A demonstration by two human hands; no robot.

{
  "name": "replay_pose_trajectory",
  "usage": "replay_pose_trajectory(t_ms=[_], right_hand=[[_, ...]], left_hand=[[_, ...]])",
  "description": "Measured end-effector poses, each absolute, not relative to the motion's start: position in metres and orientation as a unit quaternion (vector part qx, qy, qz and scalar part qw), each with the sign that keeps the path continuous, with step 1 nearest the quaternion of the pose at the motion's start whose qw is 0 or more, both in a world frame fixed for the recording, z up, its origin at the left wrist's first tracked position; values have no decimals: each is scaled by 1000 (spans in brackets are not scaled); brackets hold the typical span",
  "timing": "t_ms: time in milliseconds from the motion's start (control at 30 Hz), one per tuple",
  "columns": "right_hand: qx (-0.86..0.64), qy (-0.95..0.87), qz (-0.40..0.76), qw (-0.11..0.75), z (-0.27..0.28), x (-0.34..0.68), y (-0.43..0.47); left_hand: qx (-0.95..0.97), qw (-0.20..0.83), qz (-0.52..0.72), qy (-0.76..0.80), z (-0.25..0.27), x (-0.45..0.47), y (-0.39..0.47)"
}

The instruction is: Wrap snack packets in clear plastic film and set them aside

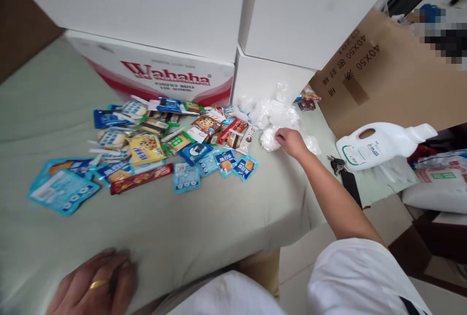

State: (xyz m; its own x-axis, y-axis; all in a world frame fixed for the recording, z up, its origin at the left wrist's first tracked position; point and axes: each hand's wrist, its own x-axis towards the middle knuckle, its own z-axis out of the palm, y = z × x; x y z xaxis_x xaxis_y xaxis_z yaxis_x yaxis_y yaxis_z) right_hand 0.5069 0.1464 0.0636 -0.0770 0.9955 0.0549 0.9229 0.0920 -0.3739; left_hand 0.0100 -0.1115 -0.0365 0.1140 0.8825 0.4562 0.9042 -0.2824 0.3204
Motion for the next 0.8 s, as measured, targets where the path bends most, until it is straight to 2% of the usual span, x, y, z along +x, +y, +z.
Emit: replay_pose_trajectory(t_ms=[200,400,600,700,800], right_hand=[[-682,-666,144,265,84,517,146],[-719,-619,142,282,60,509,141],[-694,-588,195,367,73,509,129],[-682,-549,224,428,89,511,118],[-641,-504,248,523,102,502,100]], left_hand=[[-757,79,-275,-588,-29,17,-109],[-759,90,-280,-581,-29,17,-108],[-756,86,-288,-581,-31,20,-106],[-737,55,-309,-599,-28,21,-108],[-691,-39,-350,-631,-19,22,-111]])
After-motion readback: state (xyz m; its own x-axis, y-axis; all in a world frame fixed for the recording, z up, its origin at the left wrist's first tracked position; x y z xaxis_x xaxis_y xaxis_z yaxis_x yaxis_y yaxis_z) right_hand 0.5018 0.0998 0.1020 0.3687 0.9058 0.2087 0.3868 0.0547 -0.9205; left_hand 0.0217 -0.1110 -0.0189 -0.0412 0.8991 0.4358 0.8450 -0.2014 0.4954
